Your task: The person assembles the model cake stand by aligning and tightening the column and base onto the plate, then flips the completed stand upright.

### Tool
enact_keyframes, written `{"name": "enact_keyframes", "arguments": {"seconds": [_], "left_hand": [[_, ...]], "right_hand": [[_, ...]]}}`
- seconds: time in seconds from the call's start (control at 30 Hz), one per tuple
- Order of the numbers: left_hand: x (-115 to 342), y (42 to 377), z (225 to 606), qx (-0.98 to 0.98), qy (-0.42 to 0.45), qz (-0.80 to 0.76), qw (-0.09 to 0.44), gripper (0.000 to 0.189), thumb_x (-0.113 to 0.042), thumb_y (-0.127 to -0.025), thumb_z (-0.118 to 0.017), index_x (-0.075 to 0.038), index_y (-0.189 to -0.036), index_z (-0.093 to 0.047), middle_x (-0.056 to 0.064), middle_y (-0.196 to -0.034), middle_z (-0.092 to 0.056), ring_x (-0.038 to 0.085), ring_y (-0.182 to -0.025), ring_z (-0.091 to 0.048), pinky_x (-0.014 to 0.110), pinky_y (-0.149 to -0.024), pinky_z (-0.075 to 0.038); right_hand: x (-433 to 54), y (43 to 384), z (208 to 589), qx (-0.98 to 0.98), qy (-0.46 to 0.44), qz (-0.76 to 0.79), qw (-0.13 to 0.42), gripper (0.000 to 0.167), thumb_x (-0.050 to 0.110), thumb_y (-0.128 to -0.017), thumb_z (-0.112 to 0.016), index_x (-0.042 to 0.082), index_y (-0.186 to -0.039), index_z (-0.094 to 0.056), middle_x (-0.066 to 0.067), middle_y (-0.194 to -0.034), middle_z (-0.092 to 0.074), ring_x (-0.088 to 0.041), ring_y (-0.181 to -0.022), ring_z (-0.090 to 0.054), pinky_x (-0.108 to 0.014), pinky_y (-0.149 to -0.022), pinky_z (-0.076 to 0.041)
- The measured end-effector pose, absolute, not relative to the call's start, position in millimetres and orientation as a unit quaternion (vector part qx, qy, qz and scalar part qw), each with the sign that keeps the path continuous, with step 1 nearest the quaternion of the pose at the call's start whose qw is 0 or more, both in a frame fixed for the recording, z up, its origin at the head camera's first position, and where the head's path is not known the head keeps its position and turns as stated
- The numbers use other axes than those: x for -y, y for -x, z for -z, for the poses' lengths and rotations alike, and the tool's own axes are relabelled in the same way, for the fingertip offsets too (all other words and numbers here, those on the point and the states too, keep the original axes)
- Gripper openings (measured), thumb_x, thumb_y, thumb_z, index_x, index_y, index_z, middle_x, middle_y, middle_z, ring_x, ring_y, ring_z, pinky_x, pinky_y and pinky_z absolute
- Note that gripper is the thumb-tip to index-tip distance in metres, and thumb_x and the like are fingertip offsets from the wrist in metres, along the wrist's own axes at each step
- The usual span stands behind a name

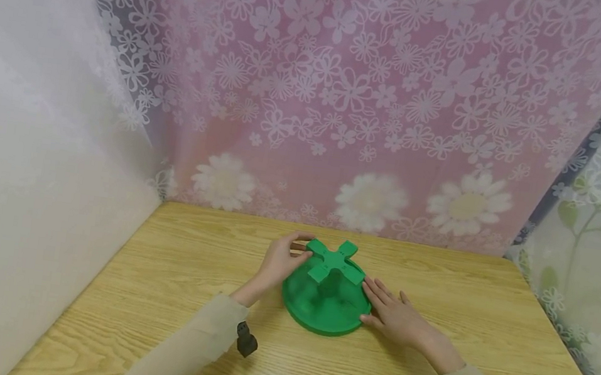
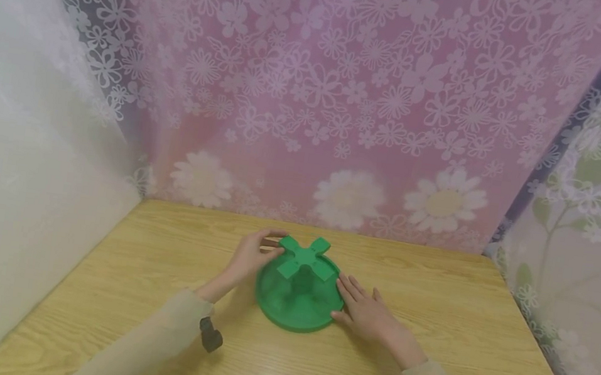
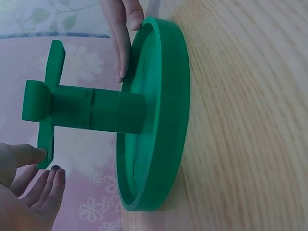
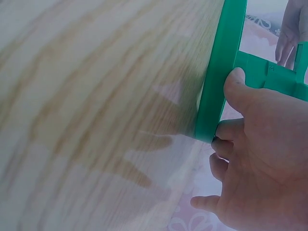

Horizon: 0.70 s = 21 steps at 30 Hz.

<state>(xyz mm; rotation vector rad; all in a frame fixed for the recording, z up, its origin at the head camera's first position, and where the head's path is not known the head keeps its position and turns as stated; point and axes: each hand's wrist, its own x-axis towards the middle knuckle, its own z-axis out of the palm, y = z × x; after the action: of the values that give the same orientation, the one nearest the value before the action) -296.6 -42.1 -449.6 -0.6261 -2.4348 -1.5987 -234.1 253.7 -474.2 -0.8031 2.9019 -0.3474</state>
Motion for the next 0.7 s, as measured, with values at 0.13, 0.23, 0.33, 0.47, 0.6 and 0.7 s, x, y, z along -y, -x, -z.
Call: {"name": "enact_keyframes", "arguments": {"seconds": [0.13, 0.23, 0.33, 0.47, 0.6, 0.7], "left_hand": [[46.4, 293.7, 451.4, 0.807, 0.202, 0.548, 0.088, 0.034, -0.002, -0.096, -0.069, -0.006, -0.130, -0.066, 0.016, -0.130, -0.065, 0.033, -0.109, -0.068, 0.033, -0.087, -0.062], [49.7, 289.1, 451.5, 0.802, 0.200, 0.554, 0.104, 0.032, -0.002, -0.095, -0.070, -0.007, -0.127, -0.067, 0.018, -0.127, -0.066, 0.033, -0.107, -0.068, 0.033, -0.085, -0.062], [51.5, 283.4, 450.2, 0.799, 0.203, 0.553, 0.117, 0.029, -0.006, -0.095, -0.072, -0.006, -0.124, -0.068, 0.017, -0.123, -0.068, 0.033, -0.104, -0.069, 0.031, -0.083, -0.063], [49.9, 273.6, 446.7, 0.798, 0.218, 0.554, 0.094, 0.033, -0.017, -0.094, -0.075, -0.005, -0.124, -0.067, 0.013, -0.120, -0.069, 0.030, -0.105, -0.069, 0.029, -0.083, -0.062], [43.7, 263.1, 444.9, 0.808, 0.241, 0.535, 0.046, 0.043, -0.029, -0.091, -0.079, -0.008, -0.125, -0.065, 0.006, -0.122, -0.068, 0.027, -0.108, -0.067, 0.025, -0.085, -0.060], [38.6, 257.8, 445.8, 0.820, 0.250, 0.513, 0.027, 0.049, -0.034, -0.087, -0.083, -0.011, -0.126, -0.064, 0.002, -0.124, -0.066, 0.022, -0.111, -0.065, 0.022, -0.086, -0.058]], "right_hand": [[-252.9, 234.0, 473.7, -0.956, 0.263, 0.115, 0.057, 0.074, 0.045, -0.105, -0.053, -0.001, -0.158, -0.030, -0.021, -0.165, -0.024, -0.043, -0.150, -0.023, -0.078, -0.112, -0.020], [-252.6, 234.0, 473.3, -0.956, 0.262, 0.115, 0.059, 0.074, 0.045, -0.105, -0.053, -0.001, -0.158, -0.030, -0.020, -0.165, -0.024, -0.043, -0.151, -0.022, -0.078, -0.113, -0.019], [-252.5, 233.7, 472.6, -0.956, 0.261, 0.117, 0.062, 0.074, 0.045, -0.105, -0.052, -0.001, -0.158, -0.029, -0.020, -0.165, -0.023, -0.043, -0.151, -0.022, -0.078, -0.113, -0.018], [-252.6, 233.1, 471.7, -0.956, 0.261, 0.119, 0.061, 0.074, 0.043, -0.105, -0.054, -0.001, -0.158, -0.029, -0.021, -0.165, -0.023, -0.043, -0.150, -0.022, -0.078, -0.113, -0.019], [-252.4, 232.4, 471.1, -0.956, 0.261, 0.118, 0.059, 0.073, 0.042, -0.104, -0.054, -0.001, -0.158, -0.030, -0.021, -0.165, -0.024, -0.044, -0.150, -0.023, -0.078, -0.113, -0.019], [-252.2, 232.5, 471.8, -0.957, 0.261, 0.115, 0.060, 0.073, 0.043, -0.105, -0.054, -0.001, -0.158, -0.030, -0.021, -0.165, -0.024, -0.044, -0.150, -0.023, -0.077, -0.113, -0.019]]}}
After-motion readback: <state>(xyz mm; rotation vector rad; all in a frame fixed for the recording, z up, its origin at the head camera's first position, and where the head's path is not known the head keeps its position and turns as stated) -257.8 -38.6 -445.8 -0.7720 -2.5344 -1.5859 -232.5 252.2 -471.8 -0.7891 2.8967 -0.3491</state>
